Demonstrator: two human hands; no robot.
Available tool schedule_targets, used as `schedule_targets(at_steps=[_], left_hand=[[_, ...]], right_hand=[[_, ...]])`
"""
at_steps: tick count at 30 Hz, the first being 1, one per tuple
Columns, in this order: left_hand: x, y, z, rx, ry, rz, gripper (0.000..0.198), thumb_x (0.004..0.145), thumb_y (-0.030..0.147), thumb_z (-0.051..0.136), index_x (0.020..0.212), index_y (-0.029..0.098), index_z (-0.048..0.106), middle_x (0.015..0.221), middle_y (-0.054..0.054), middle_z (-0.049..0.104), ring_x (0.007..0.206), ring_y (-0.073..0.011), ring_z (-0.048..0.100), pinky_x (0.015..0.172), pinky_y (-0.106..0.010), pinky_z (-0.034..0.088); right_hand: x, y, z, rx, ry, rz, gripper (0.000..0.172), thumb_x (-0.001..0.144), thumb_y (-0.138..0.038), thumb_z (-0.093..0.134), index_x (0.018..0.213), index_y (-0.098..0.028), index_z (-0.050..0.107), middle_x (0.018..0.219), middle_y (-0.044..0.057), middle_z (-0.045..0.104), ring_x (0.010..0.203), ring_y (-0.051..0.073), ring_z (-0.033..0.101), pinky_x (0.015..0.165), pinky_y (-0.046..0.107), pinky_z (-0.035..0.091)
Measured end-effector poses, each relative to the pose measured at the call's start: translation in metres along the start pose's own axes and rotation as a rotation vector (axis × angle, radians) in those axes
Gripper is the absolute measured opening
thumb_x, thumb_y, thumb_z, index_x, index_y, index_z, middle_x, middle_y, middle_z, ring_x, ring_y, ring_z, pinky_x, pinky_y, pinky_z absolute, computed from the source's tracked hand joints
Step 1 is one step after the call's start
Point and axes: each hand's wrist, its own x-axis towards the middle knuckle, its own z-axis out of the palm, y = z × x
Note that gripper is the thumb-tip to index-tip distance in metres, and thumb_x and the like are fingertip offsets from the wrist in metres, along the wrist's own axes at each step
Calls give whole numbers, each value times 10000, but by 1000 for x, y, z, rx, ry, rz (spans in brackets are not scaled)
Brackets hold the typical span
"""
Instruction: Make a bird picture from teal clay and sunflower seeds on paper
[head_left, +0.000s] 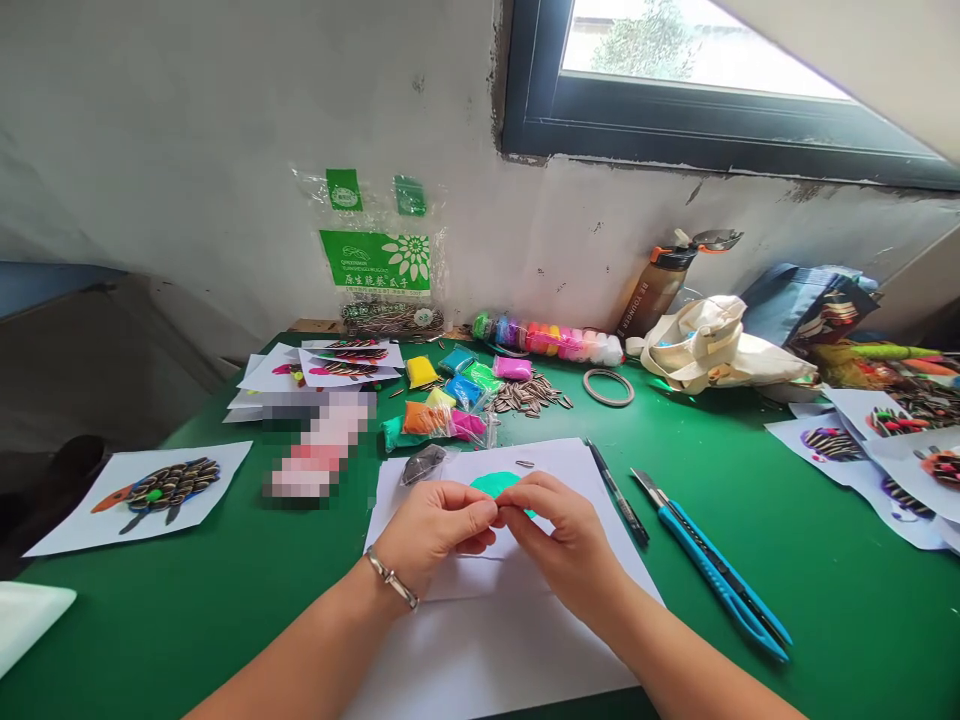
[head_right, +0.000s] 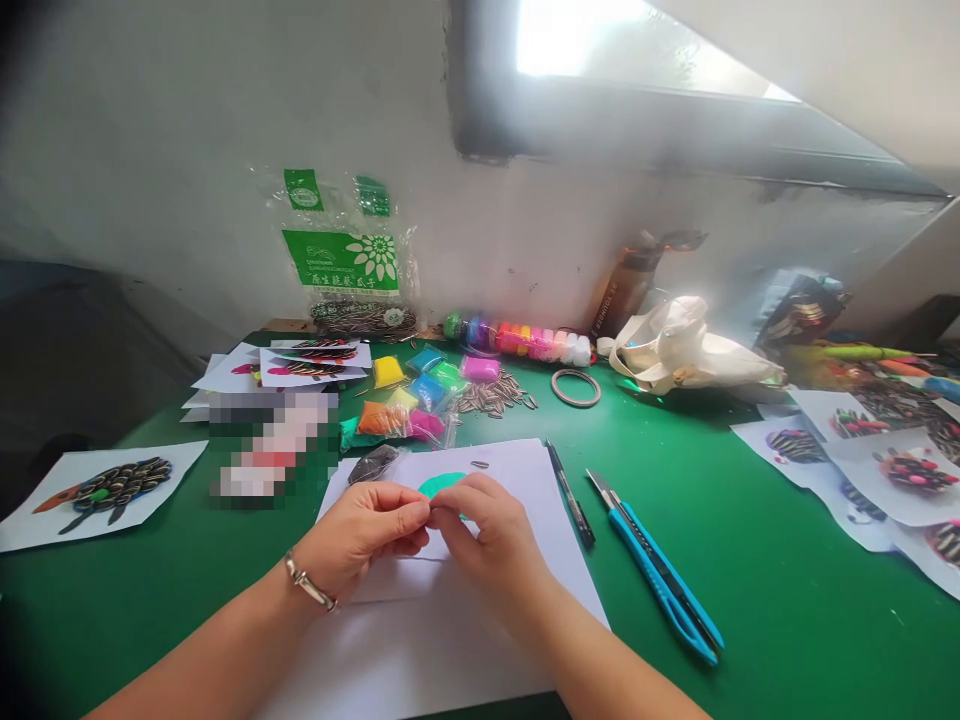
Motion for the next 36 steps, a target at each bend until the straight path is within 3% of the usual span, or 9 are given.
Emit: schedule_targets(at_steps=[11,20,28,36], left_hand=[[0,2,2,2,4,-1,315,616,435,789,712,147,709,633,-7,632,606,-115,572,631,-244,468],[-1,3,3,20,-15,3,313,631,438,779,714,144,712,632,-7,629,603,-111,554,634,-247,460],[1,-1,2,22,-16,15,316,620,435,784,706,140,709,665,-21,652,592,-113,551,618,-250,454],[0,4,3,-32,9,-13,334,603,451,795,697,144,704,626,-13,619,596,-120,544,620,-252,445]], right_hand=[[-1,-2,0,-75,32,-102,152,848,-115,539,831,-196,666,755,28,618,709,133,576,642,254,465],[-2,-1,0,-100,19,-92,146,862,-130,519,821,-202,638,758,19,607,717,134,556,643,260,450],[-1,-3,-2,-61,-37,3,142,851,-126,526,752,-204,593,732,-8,589,696,122,538,624,248,422],[0,-5,-2,-82,-34,-5,135,838,-140,544,827,-223,649,786,21,607,718,139,561,629,263,445]])
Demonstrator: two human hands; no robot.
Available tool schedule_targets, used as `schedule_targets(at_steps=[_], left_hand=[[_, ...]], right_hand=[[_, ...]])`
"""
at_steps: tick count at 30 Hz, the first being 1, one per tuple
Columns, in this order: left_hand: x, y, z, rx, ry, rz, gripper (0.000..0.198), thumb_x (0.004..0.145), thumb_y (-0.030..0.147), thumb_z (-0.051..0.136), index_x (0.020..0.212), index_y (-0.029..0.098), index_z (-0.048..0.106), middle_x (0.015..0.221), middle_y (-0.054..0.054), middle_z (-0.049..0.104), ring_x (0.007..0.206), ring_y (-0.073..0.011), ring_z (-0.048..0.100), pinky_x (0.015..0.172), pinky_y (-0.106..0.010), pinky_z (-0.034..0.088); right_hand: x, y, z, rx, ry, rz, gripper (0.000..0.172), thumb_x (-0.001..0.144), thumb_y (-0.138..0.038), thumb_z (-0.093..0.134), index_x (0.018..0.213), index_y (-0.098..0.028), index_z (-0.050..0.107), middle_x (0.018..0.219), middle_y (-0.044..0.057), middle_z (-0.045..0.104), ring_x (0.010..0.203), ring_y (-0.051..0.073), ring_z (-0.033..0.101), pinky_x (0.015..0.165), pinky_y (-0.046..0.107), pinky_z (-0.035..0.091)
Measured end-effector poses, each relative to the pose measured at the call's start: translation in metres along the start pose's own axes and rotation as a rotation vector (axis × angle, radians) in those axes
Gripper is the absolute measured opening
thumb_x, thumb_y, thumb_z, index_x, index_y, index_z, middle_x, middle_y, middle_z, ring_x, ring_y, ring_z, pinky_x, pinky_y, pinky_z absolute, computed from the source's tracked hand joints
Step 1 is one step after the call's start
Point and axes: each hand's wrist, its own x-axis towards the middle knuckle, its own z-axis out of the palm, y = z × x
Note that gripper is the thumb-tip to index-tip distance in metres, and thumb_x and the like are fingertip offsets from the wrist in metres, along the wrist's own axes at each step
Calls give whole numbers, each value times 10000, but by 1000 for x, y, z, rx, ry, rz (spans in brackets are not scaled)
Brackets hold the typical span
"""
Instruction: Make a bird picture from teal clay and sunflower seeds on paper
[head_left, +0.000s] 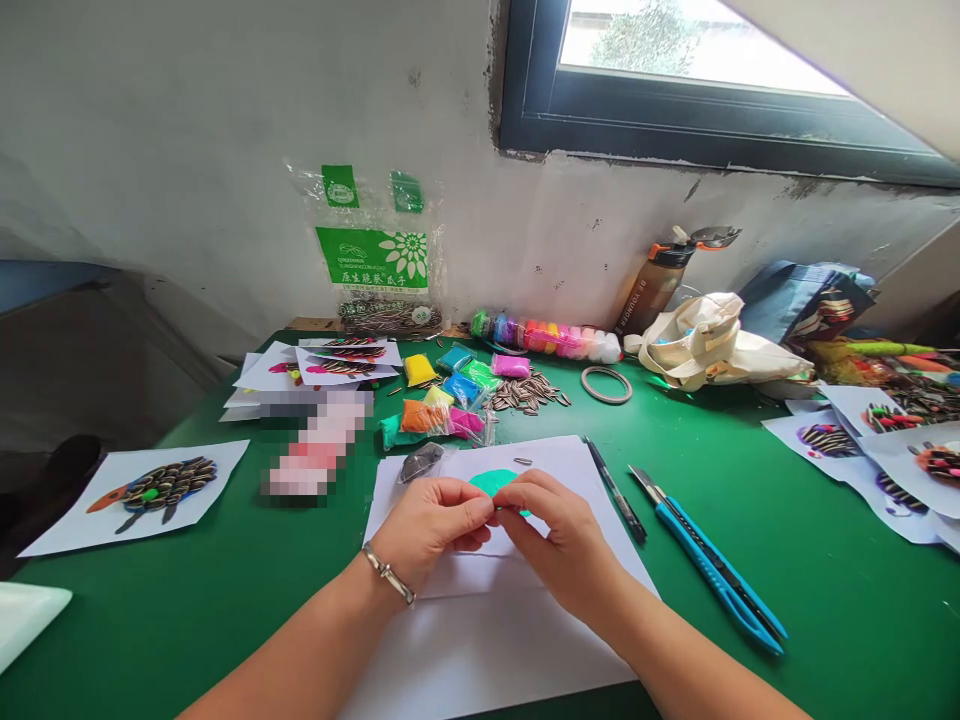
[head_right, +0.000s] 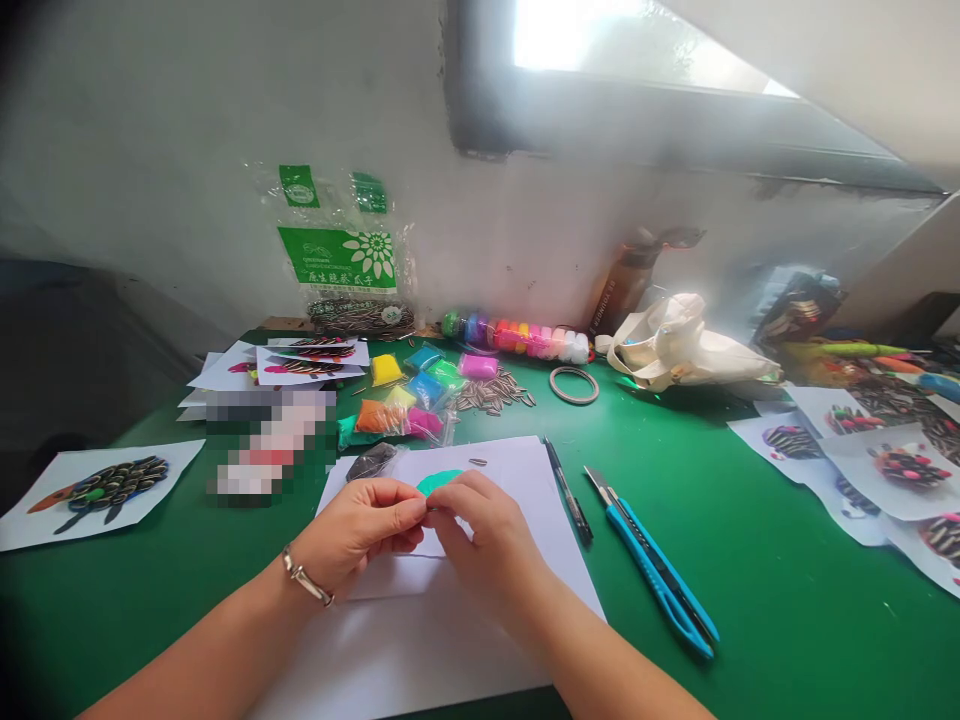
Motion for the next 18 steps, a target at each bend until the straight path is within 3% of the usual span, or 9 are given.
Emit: schedule_targets(at_steps=[5,12,18], left_hand=[[0,-1,0,24,-25,4,323,623,450,785,700,147,707,653,-20,632,608,-122,552,627,-253,451],[0,3,-3,-57,6,-21,303,600,409,814,689,146,692,744,-44,683,622,-114,568,631,-252,467],[1,4,-8,-114,16,-19,293,607,381,822,708,139,692,776,-51,678,645,-110,566,618,-241,480]], right_hand=[[0,-4,-1,71,12,39,147,827,-152,535,740,-213,637,720,8,599,692,140,540,628,270,419],[6,5,-6,624,62,557,128,788,-311,643,778,-185,661,689,-13,568,670,125,488,663,272,389],[7,11,-6,784,36,610,226,778,-395,671,795,-170,666,674,-12,550,643,112,464,654,263,358]])
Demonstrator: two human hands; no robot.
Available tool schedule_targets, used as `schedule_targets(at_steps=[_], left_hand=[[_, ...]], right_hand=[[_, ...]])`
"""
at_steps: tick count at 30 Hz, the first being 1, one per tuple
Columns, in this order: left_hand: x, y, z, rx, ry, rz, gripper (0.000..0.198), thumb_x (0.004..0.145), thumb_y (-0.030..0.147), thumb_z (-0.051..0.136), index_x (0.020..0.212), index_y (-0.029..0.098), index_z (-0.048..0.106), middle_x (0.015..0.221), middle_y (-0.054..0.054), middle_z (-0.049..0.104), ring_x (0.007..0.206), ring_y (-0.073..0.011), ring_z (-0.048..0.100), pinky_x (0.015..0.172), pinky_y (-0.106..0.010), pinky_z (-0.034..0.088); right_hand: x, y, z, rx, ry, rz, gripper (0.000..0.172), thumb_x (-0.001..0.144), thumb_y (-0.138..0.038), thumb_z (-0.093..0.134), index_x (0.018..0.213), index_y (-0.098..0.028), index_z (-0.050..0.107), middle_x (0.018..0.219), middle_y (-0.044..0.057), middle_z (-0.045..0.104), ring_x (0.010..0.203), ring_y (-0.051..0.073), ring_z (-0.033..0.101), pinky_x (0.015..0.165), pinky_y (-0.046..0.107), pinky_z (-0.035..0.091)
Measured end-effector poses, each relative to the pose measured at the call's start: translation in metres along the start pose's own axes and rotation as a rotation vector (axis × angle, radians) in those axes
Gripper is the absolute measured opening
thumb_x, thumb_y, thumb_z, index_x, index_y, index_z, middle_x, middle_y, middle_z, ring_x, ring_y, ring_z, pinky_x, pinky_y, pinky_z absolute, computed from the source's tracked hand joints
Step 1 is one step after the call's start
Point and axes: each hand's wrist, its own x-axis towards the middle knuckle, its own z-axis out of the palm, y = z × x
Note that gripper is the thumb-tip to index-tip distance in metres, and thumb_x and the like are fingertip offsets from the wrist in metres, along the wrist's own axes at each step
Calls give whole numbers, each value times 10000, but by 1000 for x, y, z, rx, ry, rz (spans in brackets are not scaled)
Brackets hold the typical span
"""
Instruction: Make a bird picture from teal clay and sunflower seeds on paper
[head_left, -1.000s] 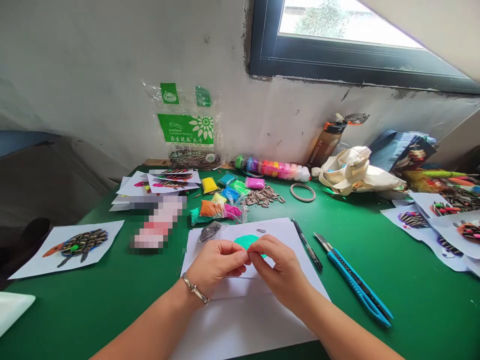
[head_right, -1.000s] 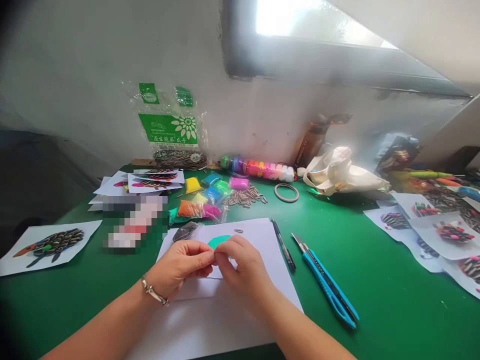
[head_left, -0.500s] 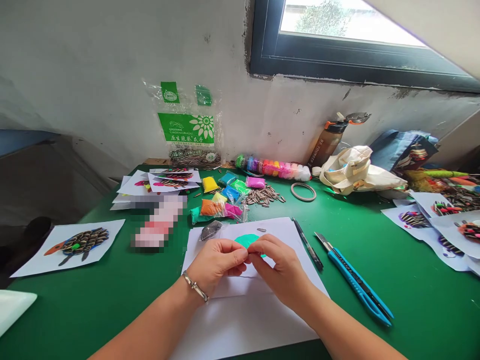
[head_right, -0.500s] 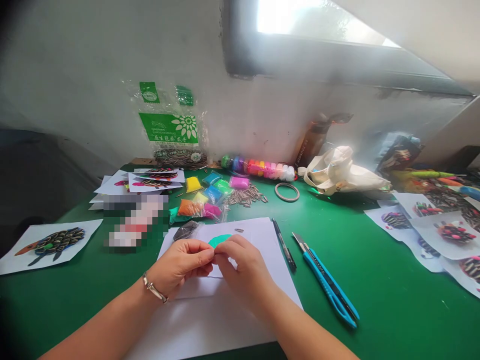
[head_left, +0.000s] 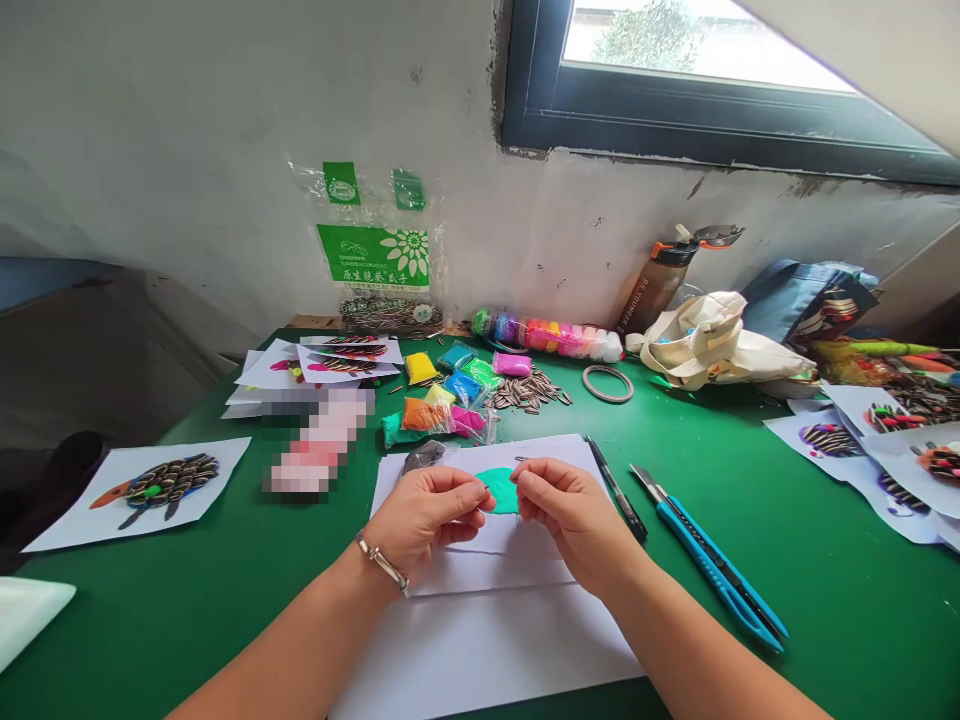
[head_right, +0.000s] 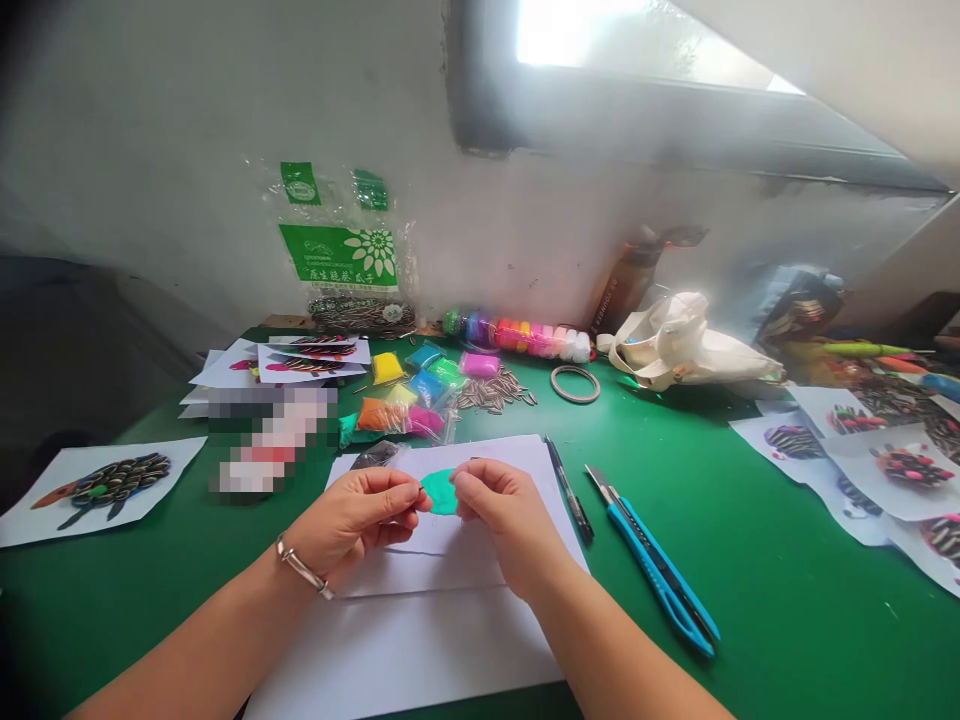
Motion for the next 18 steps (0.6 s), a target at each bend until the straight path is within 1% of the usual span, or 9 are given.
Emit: schedule_targets(at_steps=[4,8,14,18], left_hand=[[0,-1,0,-11,-24,-5,287,630,387,809,708,142,684,778,-51,676,642,-108,566,616,-238,480],[-1,0,1,-18,-17,7,293,621,388,814,699,143,674,767,-49,672,643,-114,571,621,-245,481],[-1,2,1,-8,-3,15,303,594,393,825,685,145,678,750,-41,664,643,-118,563,617,-249,479],[-1,2,1,-4,-11,16,294,607,396,821,686,149,682,760,-36,666,650,-111,559,627,-245,482]], right_hand=[[-1,-1,2,62,-39,35,248,783,-410,670,784,-166,632,657,-14,537,630,108,459,633,251,353],[-1,-1,2,104,-42,28,263,782,-418,673,779,-169,591,670,-12,548,617,105,480,621,247,370],[-2,-3,3,176,-63,71,224,754,-359,709,805,-174,593,748,19,659,641,126,591,685,284,431],[-2,-4,3,196,-51,97,205,727,-307,733,799,-169,599,763,32,681,666,144,630,704,298,447]])
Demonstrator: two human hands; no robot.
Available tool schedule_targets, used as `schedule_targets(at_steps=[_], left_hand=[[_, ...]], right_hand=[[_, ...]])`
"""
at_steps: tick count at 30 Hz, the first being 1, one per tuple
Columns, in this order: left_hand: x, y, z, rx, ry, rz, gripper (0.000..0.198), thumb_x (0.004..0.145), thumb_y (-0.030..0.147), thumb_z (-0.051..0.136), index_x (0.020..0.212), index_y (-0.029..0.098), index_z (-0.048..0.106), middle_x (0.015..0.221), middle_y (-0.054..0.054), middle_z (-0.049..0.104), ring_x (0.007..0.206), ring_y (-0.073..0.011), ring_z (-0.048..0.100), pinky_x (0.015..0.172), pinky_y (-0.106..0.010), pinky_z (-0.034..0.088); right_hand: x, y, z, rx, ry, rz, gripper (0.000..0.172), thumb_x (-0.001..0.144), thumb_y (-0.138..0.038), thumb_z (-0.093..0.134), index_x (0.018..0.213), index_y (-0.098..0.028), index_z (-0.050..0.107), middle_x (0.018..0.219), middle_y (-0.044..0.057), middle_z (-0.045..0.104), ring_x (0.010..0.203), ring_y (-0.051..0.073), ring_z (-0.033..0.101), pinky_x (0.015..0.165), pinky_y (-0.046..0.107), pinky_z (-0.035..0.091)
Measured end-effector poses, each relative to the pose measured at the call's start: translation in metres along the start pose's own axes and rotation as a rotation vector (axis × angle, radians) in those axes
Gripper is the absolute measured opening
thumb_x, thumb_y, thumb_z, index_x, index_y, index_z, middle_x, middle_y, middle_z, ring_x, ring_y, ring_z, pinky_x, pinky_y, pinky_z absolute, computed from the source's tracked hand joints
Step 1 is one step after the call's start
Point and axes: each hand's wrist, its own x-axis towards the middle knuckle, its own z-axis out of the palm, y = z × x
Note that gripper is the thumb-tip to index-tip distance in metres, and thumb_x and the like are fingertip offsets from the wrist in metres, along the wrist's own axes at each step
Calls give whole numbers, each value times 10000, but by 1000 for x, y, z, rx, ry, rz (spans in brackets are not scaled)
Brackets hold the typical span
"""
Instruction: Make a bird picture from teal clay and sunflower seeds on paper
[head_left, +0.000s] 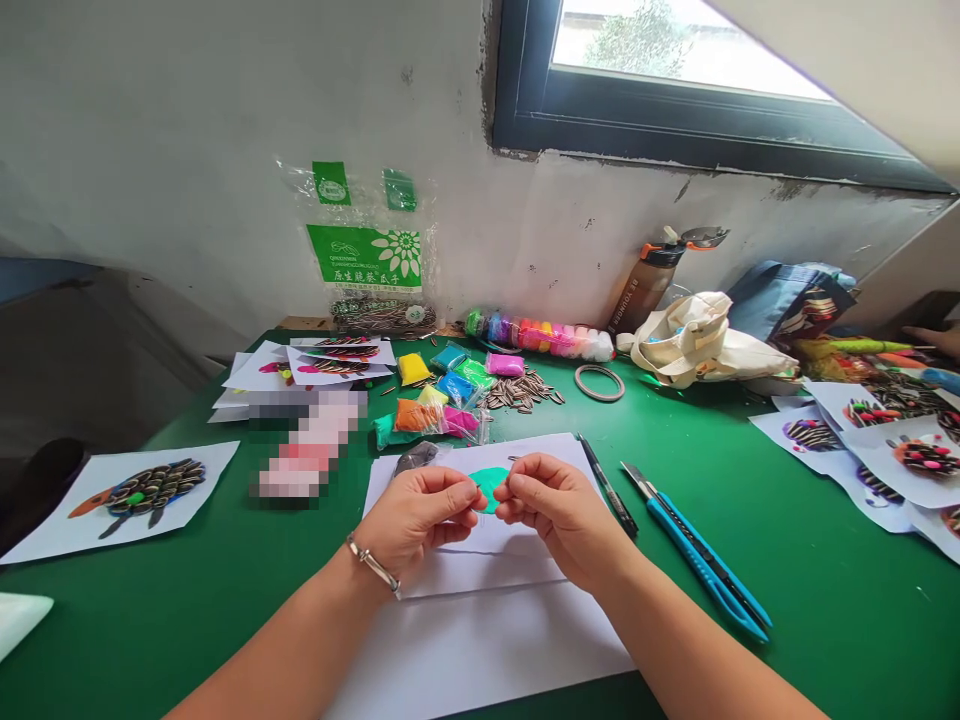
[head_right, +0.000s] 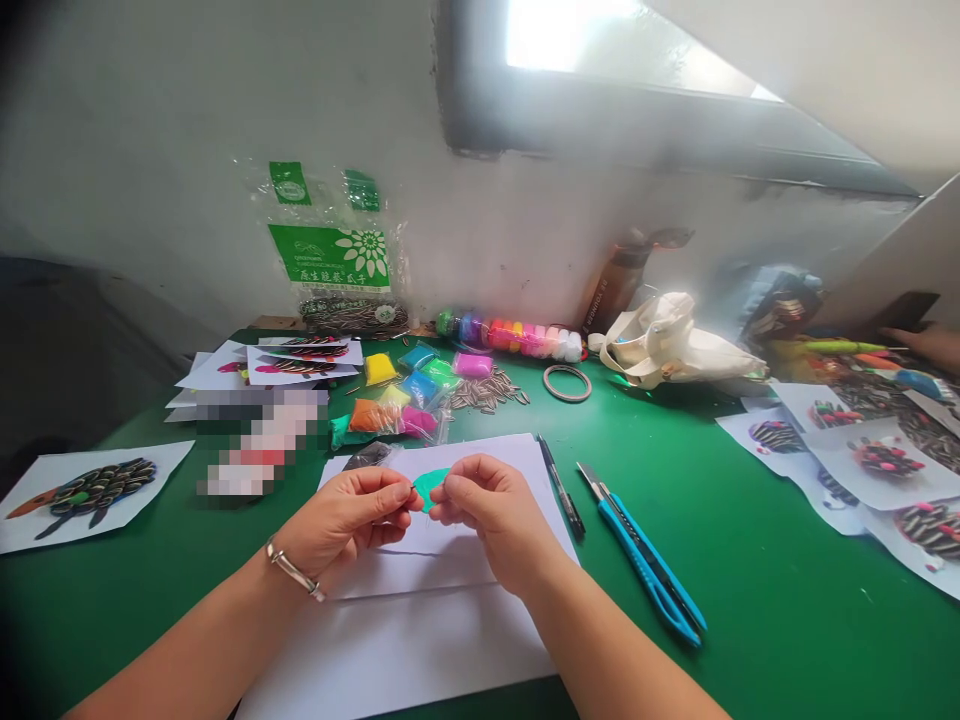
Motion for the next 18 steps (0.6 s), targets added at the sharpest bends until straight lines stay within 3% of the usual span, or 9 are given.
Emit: schedule_targets(at_steps=[6,11,18], left_hand=[[1,0,-1,0,3,10,282,626,394,811,693,152,683,761,-36,665,651,-109,558,626,-239,479],[1,1,-3,-20,30,18,262,623,381,814,679,159,686,734,-27,657,643,-108,560,617,-232,472],[0,6,-8,-30,53,63,260,659,378,793,719,143,697,769,-34,648,657,-101,564,643,-225,476]], right_hand=[[1,-2,1,-18,41,-57,216,652,-260,781,770,-179,620,710,-22,620,668,112,578,698,263,443],[3,-1,-2,-48,61,-63,281,652,-313,779,875,-170,685,799,27,645,713,135,567,723,294,452],[6,4,-7,-290,84,-150,215,748,-361,686,691,-159,641,605,-19,536,590,107,459,596,258,360]])
